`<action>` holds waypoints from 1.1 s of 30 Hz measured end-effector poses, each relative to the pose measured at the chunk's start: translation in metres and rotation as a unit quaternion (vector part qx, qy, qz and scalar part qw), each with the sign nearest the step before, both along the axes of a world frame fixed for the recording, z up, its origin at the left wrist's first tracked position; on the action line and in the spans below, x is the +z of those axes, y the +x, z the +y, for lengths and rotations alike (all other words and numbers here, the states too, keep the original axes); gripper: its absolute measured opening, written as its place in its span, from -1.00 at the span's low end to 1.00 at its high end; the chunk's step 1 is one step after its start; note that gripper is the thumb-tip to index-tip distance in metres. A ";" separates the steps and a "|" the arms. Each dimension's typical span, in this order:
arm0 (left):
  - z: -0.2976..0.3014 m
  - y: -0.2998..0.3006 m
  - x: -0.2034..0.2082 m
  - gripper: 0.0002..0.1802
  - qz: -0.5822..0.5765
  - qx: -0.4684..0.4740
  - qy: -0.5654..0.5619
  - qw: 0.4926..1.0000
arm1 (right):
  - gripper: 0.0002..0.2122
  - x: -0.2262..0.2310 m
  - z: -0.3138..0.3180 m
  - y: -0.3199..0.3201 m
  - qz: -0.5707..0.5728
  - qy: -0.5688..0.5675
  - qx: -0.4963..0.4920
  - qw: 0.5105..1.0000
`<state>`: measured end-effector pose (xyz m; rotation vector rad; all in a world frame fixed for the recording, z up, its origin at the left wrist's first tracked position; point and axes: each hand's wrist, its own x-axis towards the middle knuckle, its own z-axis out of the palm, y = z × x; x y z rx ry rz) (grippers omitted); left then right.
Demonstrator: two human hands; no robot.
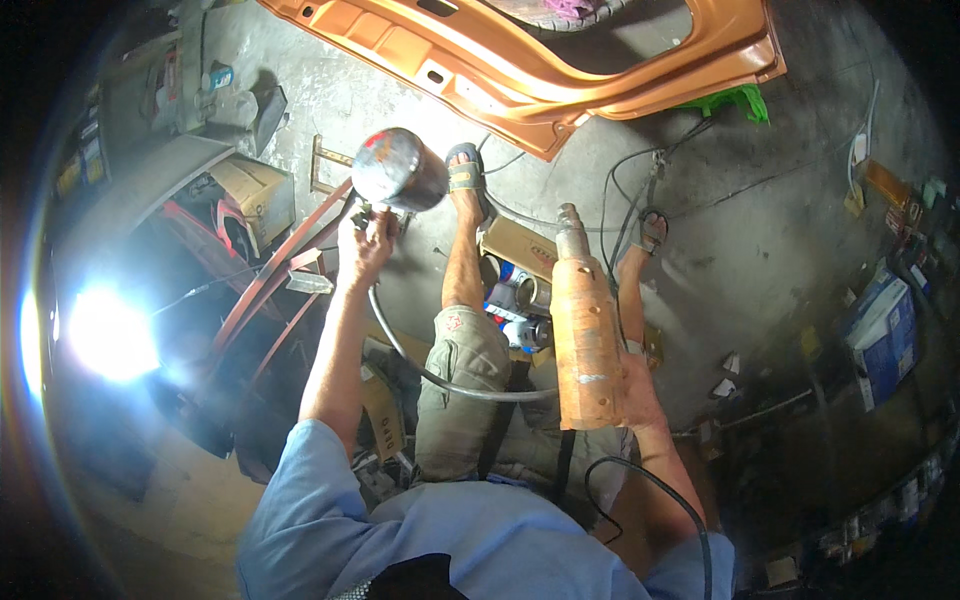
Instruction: The person uses a spray gun to apply paint to a large orange car part while simultaneously using a heat gun to warm the surface. The person moves around the part to cover different areas and occasionally wipes the surface with a cloth.
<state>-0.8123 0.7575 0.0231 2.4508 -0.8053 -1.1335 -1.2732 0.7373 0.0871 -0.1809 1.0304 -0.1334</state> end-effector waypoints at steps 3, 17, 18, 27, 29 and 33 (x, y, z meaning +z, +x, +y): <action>0.011 -0.042 -0.001 -0.62 0.055 0.002 -0.066 0.996 | -0.69 0.000 0.003 -0.030 0.032 0.045 0.000 0.998; 0.022 -0.133 0.032 -0.86 0.097 0.150 -0.052 0.982 | -0.74 0.013 -0.015 -0.075 0.124 -0.025 0.018 0.992; 0.017 -0.136 0.031 -0.86 0.072 0.049 -0.052 0.995 | -0.74 0.014 -0.021 -0.076 0.123 -0.021 0.013 0.992; 0.023 -0.176 0.009 -0.82 0.093 0.203 -0.047 0.974 | -0.73 -0.007 -0.035 -0.092 0.107 -0.015 0.032 0.994; 0.025 -0.168 0.008 -0.75 0.066 0.214 -0.183 0.957 | -0.72 -0.015 -0.036 -0.094 0.075 0.006 0.010 0.997; 0.025 -0.146 0.043 -0.54 0.123 0.191 -0.083 0.970 | -0.71 -0.023 -0.040 -0.093 0.026 -0.014 0.054 0.998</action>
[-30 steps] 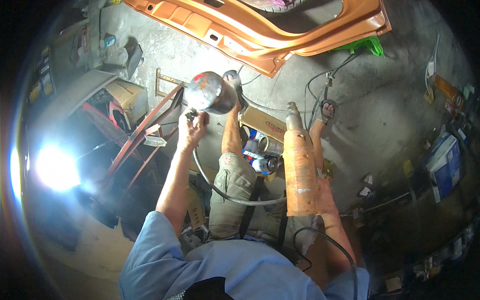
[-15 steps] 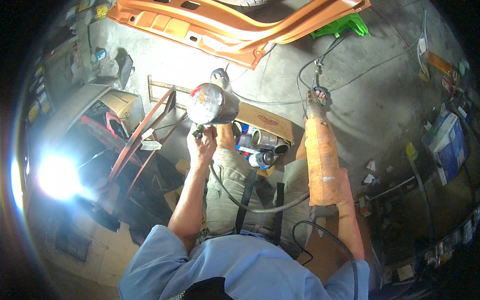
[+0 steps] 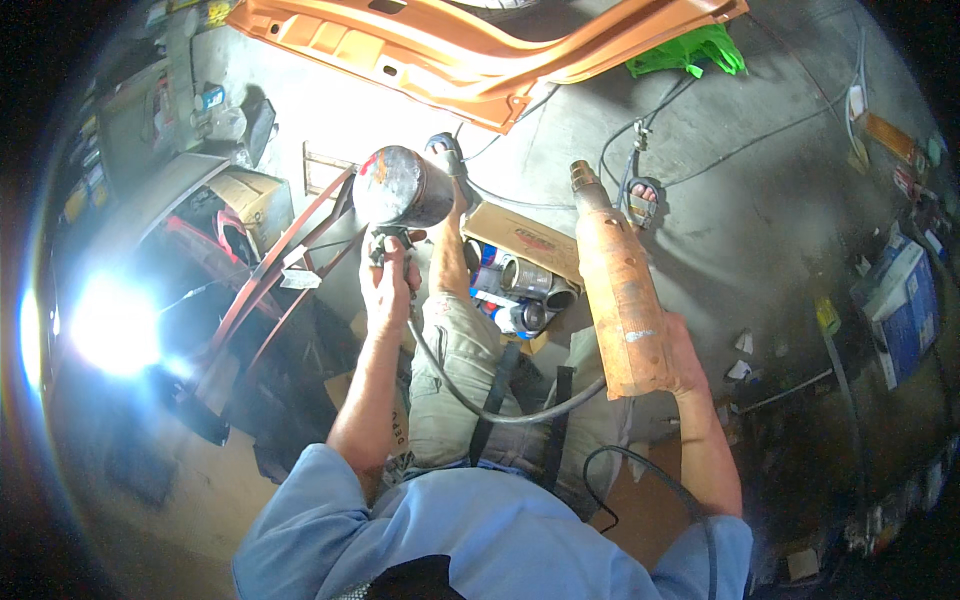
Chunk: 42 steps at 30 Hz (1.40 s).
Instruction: The person uses a spray gun to apply paint to a large orange car part while simultaneously using a heat gun to warm the surface. The person moves around the part to cover different areas and occasionally wipes the surface with a cloth.
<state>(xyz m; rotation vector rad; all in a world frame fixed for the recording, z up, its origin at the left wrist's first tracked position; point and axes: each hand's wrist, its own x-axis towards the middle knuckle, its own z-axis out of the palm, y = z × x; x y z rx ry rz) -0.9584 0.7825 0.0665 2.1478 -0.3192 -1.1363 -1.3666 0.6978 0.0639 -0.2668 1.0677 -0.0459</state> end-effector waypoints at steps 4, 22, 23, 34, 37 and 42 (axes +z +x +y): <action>-0.029 0.036 0.009 -0.61 0.025 -0.071 -0.003 0.997 | -0.60 -0.010 0.013 0.028 0.019 0.063 -0.010 0.998; -0.132 0.400 -0.045 -0.61 -0.194 -0.010 -0.072 0.978 | -0.36 -0.041 0.055 0.307 -0.072 -0.139 0.061 0.986; -0.139 0.420 -0.047 -0.61 -0.197 -0.013 -0.077 0.977 | -0.35 -0.042 0.052 0.323 -0.055 -0.233 0.095 0.966; -0.228 0.568 -0.066 -0.48 -0.501 -0.157 -0.073 0.848 | -0.31 -0.072 0.034 0.425 -0.041 -0.203 0.100 0.973; -0.250 0.573 -0.058 -0.43 -0.344 -0.052 -0.070 0.935 | -0.36 -0.075 0.032 0.429 -0.060 -0.194 0.055 0.978; -0.254 0.535 -0.045 -0.41 -0.224 -0.083 0.016 0.971 | -0.41 -0.067 0.035 0.407 -0.047 -0.181 0.042 0.981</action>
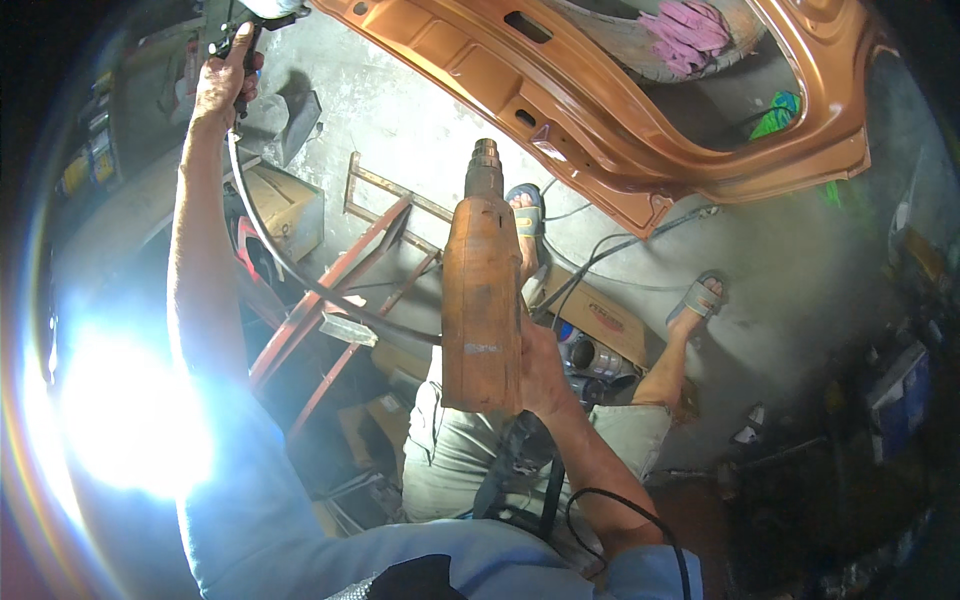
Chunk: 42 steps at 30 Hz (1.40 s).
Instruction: The person uses a spray gun to apply paint to a large orange car part while simultaneously using a heat gun to warm the surface. The person moves around the part to cover different areas and occasionally wipes the surface with a cloth.
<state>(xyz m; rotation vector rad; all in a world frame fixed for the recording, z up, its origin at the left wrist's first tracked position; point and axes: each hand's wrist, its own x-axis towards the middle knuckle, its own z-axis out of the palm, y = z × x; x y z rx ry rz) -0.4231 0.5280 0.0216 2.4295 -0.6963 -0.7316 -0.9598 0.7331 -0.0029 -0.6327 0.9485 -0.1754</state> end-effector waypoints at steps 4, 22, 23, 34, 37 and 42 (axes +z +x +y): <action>0.022 -0.068 0.007 -0.40 0.011 -0.081 0.035 0.996 | -0.48 0.014 0.012 -0.048 0.032 0.007 0.016 0.999; 0.111 -0.345 0.009 -0.62 0.194 -0.106 0.027 0.975 | -0.76 0.032 0.071 -0.244 0.060 0.175 -0.104 0.977; 0.115 -0.349 0.011 -0.62 0.242 -0.106 0.019 0.964 | -0.76 0.034 0.069 -0.245 0.051 0.216 -0.133 0.966; 0.060 -0.213 -0.015 -0.46 0.130 -0.026 0.031 0.991 | -0.73 0.017 0.052 -0.147 0.028 0.077 -0.078 0.994; 0.032 -0.143 -0.018 -0.48 0.092 -0.029 -0.021 0.995 | -0.73 0.007 0.046 -0.100 0.009 0.136 -0.122 0.983; -0.008 -0.054 -0.015 -0.51 0.004 -0.030 -0.068 0.997 | -0.69 -0.005 0.031 -0.026 -0.015 0.166 -0.160 0.973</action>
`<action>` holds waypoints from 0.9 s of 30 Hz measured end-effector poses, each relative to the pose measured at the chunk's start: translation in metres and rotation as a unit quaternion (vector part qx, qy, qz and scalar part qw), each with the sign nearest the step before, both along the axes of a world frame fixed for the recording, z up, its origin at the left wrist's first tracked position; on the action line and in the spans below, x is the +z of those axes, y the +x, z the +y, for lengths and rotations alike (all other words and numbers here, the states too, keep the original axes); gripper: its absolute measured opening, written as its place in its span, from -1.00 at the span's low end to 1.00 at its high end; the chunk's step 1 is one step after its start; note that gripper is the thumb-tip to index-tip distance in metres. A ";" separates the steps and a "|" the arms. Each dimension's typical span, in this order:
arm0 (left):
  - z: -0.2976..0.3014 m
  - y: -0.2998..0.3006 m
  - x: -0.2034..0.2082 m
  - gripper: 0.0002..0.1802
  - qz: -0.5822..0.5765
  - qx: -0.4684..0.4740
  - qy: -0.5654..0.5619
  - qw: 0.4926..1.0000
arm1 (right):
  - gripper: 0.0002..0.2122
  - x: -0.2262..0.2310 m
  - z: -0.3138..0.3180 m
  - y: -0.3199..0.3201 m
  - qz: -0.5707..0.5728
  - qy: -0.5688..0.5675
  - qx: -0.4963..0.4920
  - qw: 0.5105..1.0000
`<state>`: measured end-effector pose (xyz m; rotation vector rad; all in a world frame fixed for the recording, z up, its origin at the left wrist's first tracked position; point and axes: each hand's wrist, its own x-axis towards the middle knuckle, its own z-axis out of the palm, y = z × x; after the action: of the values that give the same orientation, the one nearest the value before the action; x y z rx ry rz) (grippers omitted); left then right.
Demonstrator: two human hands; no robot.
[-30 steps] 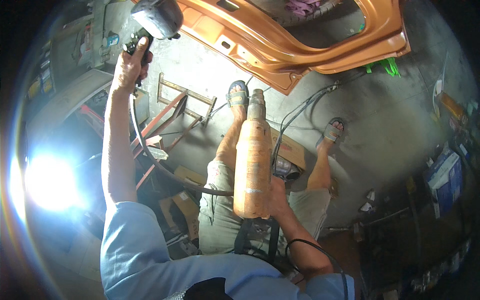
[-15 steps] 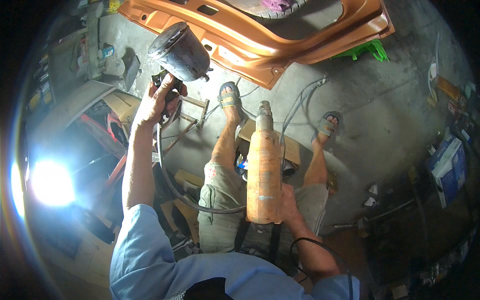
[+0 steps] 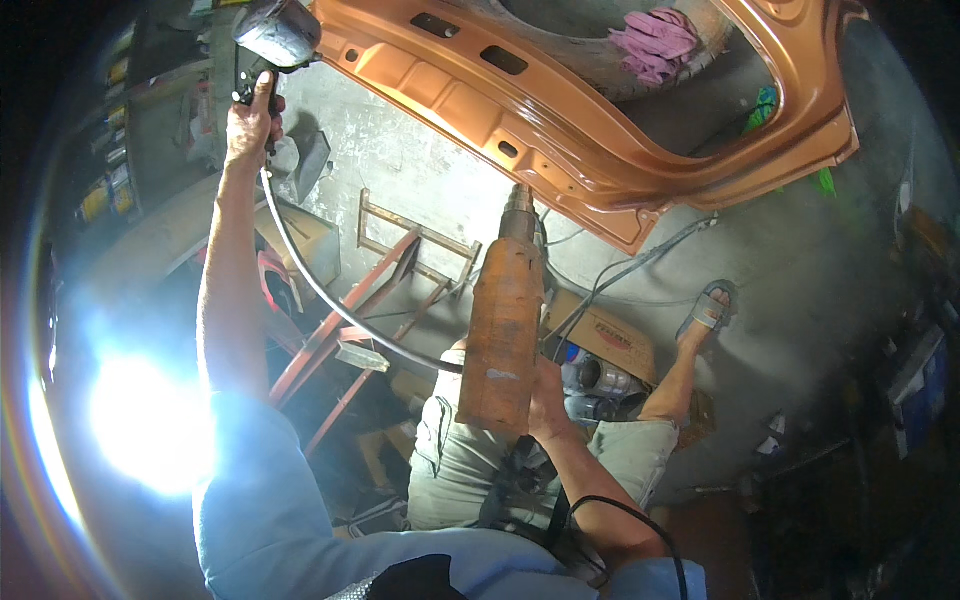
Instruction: The person uses a spray gun to apply paint to a large orange car part while simultaneously using a heat gun to warm the surface. The person moves around the part to cover different areas and occasionally wipes the surface with a cloth.
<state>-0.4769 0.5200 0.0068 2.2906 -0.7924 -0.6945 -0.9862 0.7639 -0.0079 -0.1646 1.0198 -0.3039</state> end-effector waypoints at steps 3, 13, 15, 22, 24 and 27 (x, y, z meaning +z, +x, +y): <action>-0.026 0.041 0.004 -0.43 -0.100 -0.016 0.009 0.995 | -0.65 -0.002 -0.016 0.032 0.012 -0.158 0.022 0.987; -0.081 0.034 0.013 -0.46 -0.005 -0.054 0.104 0.993 | -0.48 -0.003 -0.043 0.032 0.010 -0.265 0.050 0.963; -0.078 0.005 0.013 -0.46 0.018 -0.067 0.128 0.989 | -0.44 0.000 -0.037 0.015 -0.064 -0.114 -0.005 0.991; -0.052 -0.110 0.017 -0.39 0.069 -0.152 0.170 0.971 | -0.41 0.011 -0.013 -0.060 -0.089 -0.020 0.028 0.995; -0.041 -0.143 0.018 -0.38 0.088 -0.193 0.153 0.965 | -0.43 0.014 -0.005 -0.083 -0.092 -0.097 0.062 0.989; -0.033 -0.189 0.014 -0.38 0.070 -0.196 0.171 0.963 | -0.43 0.018 0.010 -0.113 -0.060 0.005 0.044 0.997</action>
<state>-0.6663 0.4872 0.0211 2.3676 -1.1487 -1.2415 -1.0987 0.7737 0.0105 -0.1798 0.8924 -0.2259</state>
